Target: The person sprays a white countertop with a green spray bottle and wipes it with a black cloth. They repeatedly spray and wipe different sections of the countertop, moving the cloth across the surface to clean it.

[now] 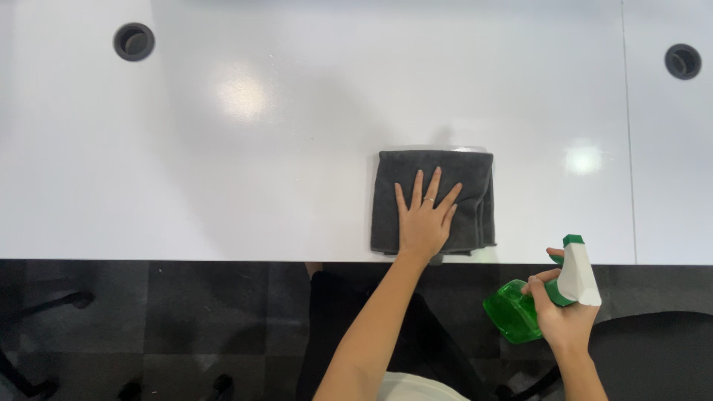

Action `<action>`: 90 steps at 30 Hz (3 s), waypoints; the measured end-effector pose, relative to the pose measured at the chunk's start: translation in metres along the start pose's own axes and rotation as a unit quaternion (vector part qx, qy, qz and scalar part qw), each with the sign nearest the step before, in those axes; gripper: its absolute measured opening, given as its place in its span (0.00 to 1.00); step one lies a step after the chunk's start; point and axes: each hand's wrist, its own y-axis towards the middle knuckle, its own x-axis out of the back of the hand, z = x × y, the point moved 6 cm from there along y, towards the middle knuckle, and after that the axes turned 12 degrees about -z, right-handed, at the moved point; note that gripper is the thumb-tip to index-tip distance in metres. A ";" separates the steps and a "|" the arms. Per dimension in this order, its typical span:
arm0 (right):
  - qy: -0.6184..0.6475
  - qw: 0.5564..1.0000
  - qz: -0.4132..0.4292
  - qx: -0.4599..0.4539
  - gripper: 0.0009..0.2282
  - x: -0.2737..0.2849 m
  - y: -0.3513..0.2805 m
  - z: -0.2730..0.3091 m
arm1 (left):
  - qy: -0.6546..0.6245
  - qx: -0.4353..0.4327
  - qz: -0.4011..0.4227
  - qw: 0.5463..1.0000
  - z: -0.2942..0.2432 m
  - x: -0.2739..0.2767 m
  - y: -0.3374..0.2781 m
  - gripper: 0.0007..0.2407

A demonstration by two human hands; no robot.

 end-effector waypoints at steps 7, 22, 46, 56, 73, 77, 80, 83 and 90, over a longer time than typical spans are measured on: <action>-0.006 0.999 0.013 0.036 0.22 -0.034 -0.003 0.034 | 0.032 -0.006 0.016 0.999 0.075 0.074 -0.004 0.18; 0.028 0.997 0.043 0.050 0.22 -0.126 -0.006 0.129 | 0.130 0.089 0.043 0.986 0.227 0.196 -0.026 0.21; -0.034 0.999 -0.007 0.015 0.22 -0.169 0.014 0.136 | 0.168 0.014 -0.003 0.986 0.318 0.096 0.200 0.21; -0.031 0.999 0.014 0.034 0.23 -0.163 -0.006 0.122 | 0.133 0.027 -0.003 0.991 0.270 0.142 0.100 0.19; -0.031 0.997 -0.002 0.065 0.22 -0.189 0.018 0.135 | 0.135 0.055 0.054 0.988 0.224 0.170 -0.006 0.21; -0.037 0.984 -0.023 0.175 0.20 -0.211 0.038 0.147 | 0.126 0.048 0.034 0.990 0.241 0.158 0.040 0.21; -0.008 0.981 -0.035 0.191 0.18 -0.231 0.060 0.153 | 0.132 0.045 0.019 0.990 0.258 0.144 0.083 0.20; 0.037 0.981 -0.041 0.188 0.19 -0.253 0.088 0.157 | 0.138 0.049 0.014 0.989 0.274 0.129 0.122 0.20; 0.085 0.976 -0.075 0.185 0.21 -0.292 0.149 0.149 | 0.134 0.053 -0.024 0.989 0.310 0.091 0.217 0.19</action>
